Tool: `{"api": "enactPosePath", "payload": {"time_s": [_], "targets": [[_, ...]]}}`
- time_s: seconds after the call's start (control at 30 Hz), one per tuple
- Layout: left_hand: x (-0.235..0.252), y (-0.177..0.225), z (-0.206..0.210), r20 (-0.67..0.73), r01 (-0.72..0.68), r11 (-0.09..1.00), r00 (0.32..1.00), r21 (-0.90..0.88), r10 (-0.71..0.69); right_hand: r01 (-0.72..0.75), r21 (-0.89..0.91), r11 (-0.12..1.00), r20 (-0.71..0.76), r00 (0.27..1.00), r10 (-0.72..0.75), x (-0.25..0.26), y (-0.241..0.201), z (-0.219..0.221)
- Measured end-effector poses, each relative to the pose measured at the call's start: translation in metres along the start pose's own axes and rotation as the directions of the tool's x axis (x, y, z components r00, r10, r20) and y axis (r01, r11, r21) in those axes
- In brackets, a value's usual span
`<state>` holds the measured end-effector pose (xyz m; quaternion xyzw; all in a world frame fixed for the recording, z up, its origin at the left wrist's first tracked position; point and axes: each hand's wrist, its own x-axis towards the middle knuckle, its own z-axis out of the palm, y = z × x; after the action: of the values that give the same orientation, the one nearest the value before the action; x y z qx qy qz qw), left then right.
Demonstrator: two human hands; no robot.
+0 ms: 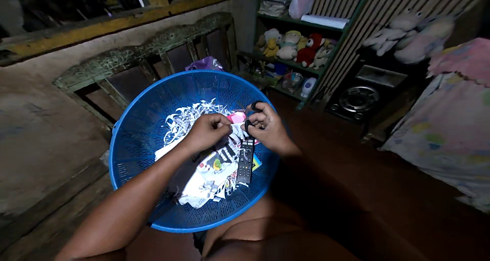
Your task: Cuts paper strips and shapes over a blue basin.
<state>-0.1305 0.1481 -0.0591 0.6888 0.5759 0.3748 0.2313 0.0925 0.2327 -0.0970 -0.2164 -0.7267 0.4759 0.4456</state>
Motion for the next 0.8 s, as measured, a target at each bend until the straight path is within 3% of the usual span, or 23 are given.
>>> {"api": "enactPosePath", "payload": {"time_s": [0.2, 0.33, 0.8], "targets": [[-0.0001, 0.0023, -0.0046, 0.035, -0.109, 0.991, 0.994, 0.073, 0.106, -0.060, 0.048, 0.997, 0.050, 0.997, 0.057, 0.0014, 0.0021, -0.0029], [0.0007, 0.0026, -0.0039, 0.028, -0.074, 0.990, 0.997, 0.124, 0.071, -0.033, 0.034, 0.999, 0.035, 0.999, 0.032, 0.0014, 0.0039, -0.0021], [0.0016, 0.0082, -0.0012, 0.059, 0.072, 0.989, 0.996, -0.129, -0.065, 0.046, -0.183, 0.982, 0.011, 0.999, -0.045, -0.0010, 0.0017, 0.0042]]}}
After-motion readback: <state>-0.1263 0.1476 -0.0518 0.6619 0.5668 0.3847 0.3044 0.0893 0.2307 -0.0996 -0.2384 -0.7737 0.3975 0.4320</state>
